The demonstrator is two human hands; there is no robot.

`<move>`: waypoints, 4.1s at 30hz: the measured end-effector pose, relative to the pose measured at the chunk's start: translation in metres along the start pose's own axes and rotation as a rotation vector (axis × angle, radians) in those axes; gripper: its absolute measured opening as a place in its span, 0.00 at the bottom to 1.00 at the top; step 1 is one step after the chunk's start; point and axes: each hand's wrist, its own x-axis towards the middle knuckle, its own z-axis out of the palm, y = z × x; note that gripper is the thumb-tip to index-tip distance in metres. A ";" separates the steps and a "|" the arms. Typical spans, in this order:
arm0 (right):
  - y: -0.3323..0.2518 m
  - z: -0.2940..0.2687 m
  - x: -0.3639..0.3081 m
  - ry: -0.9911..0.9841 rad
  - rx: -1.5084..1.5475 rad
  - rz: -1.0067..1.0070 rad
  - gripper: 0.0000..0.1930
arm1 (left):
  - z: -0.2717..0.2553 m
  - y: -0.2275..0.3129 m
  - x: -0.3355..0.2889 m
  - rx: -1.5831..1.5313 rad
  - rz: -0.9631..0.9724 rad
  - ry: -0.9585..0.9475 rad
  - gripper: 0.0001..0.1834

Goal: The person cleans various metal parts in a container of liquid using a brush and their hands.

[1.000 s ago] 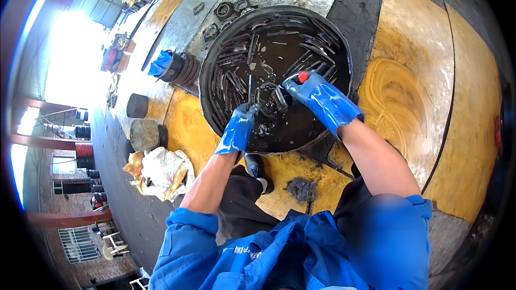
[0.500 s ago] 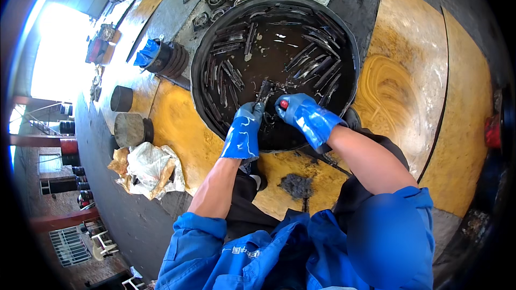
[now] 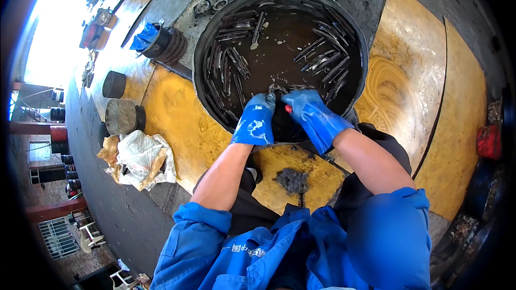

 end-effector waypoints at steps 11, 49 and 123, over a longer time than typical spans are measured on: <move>0.009 -0.044 -0.003 -0.131 0.739 0.701 0.20 | -0.006 0.002 -0.020 -0.575 -0.167 -0.086 0.26; -0.019 0.004 -0.013 0.178 1.359 0.618 0.10 | -0.002 -0.008 -0.006 -0.812 -0.367 -0.211 0.35; -0.001 -0.075 -0.009 0.444 1.109 -0.168 0.12 | -0.032 -0.014 0.026 -0.956 -0.033 0.117 0.20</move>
